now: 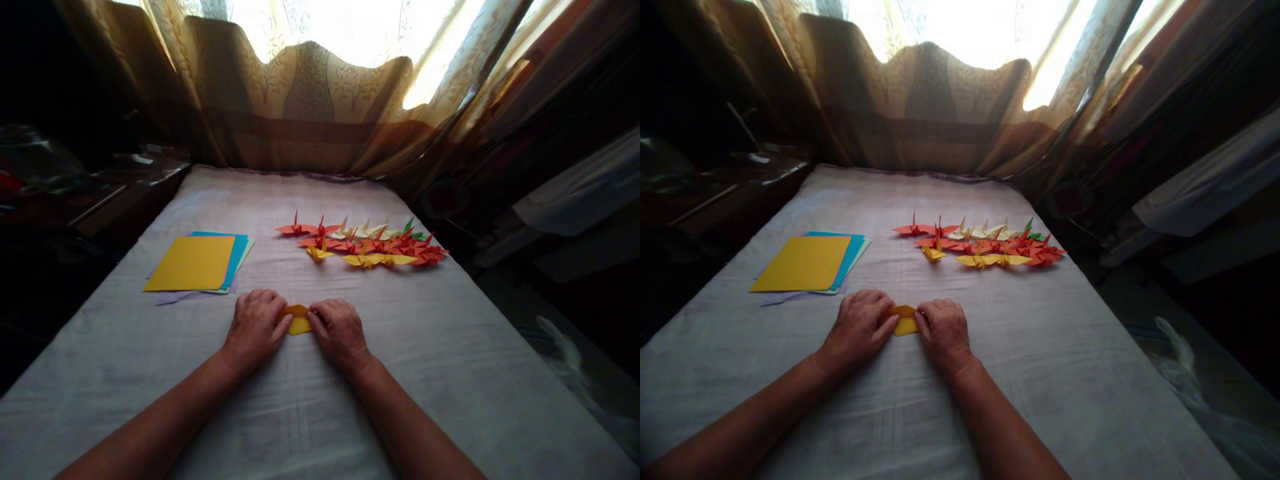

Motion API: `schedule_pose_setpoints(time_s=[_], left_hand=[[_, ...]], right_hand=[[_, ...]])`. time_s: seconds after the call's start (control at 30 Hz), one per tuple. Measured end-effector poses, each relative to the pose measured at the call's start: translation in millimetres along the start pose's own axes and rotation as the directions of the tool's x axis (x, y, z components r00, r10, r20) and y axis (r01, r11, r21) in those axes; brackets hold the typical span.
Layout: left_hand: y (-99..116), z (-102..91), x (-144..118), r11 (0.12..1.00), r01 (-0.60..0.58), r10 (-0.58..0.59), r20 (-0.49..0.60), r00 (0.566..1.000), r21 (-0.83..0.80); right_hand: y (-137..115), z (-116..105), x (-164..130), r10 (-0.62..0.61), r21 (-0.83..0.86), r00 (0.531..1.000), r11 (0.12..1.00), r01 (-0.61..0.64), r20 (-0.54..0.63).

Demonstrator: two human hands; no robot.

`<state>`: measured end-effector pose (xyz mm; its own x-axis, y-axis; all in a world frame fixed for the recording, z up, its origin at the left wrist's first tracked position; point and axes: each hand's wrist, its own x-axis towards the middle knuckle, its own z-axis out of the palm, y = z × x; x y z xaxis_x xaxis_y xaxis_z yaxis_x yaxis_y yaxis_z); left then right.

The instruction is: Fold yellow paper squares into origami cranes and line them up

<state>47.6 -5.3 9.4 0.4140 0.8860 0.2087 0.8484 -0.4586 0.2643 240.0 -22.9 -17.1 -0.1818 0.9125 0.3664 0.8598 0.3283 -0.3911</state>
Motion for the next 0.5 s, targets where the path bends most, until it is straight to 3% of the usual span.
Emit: schedule_pose_setpoints(time_s=[0.2, 0.33, 0.4, 0.5], left_hand=[[-10, 8.2, 0, 0.998, -0.053, 0.055, -0.111, 0.992, 0.020], [-9, 8.3, 1, 0.994, -0.077, 0.088, -0.136, 0.987, 0.082], [-8, 7.5, 2, 0.994, -0.065, 0.079, -0.153, 0.985, 0.093], [-8, 4.7, 3, 0.992, -0.094, 0.108, -0.178, 0.978, 0.087]], right_hand=[[2, 4, 0, 0.023, -0.010, 0.996, 1.000, -0.024, -0.088], [-4, -2, -1, -0.076, -0.030, 0.982, 0.997, 0.072, -0.174], [-9, -5, -3, -0.167, -0.039, 0.973, 0.986, 0.162, -0.161], [-15, -7, -6, -0.257, -0.035, 0.965, 0.966, 0.256, -0.048]])
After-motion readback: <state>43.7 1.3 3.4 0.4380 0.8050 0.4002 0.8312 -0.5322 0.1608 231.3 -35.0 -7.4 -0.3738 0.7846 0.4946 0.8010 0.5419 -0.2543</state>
